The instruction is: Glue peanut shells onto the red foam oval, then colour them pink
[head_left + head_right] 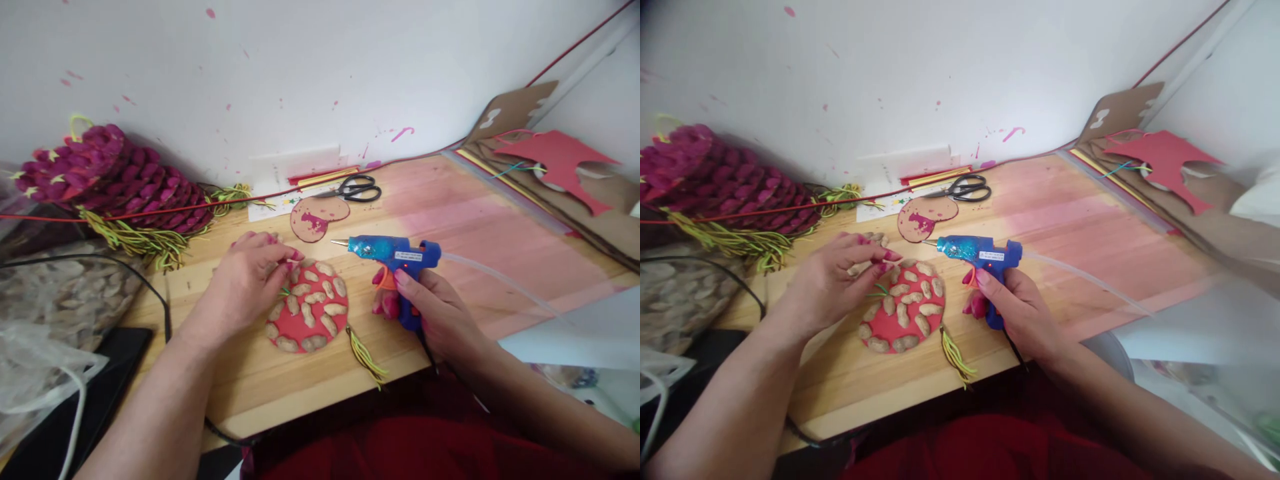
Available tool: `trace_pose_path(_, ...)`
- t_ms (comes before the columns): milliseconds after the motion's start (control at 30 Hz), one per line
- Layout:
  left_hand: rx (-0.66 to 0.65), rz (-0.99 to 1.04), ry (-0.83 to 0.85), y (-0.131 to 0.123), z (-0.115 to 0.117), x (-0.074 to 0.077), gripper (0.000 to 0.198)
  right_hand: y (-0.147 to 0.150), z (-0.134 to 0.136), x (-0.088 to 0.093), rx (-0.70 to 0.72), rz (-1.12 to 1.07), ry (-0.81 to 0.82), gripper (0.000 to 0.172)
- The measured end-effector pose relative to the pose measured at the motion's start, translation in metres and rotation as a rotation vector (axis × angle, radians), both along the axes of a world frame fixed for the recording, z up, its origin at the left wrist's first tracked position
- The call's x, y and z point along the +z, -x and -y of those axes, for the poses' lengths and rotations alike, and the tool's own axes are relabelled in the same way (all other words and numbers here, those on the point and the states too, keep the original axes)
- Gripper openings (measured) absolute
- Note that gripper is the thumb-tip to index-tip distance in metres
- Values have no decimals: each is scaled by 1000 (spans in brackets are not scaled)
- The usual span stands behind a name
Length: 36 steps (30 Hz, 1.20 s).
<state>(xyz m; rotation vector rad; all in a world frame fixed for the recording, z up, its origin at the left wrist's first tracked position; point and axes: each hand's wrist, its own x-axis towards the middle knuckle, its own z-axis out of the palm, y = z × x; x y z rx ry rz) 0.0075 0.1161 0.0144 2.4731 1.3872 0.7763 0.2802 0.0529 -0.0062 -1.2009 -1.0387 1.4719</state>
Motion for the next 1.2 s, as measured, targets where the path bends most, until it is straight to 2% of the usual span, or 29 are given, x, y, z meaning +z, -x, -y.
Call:
trace_pose_path(267, -99, 38, 190, 5, 1, 7, 13, 2, -2, 0, 11, 8, -44, 30)
trace_pose_path(567, -116, -55, 161, 4, 0, 4, 12, 1, -2, 1, 14, 11, -39, 31)
trace_pose_path(900, -135, 18, 266, 1, 5, 7, 11, 2, -1, 1, -9, 22, -40, 31)
trace_pose_path(1200, -195, -54, 398, 2, 6, 7, 16, 5, 3, 5, 15, -42, -1, 36)
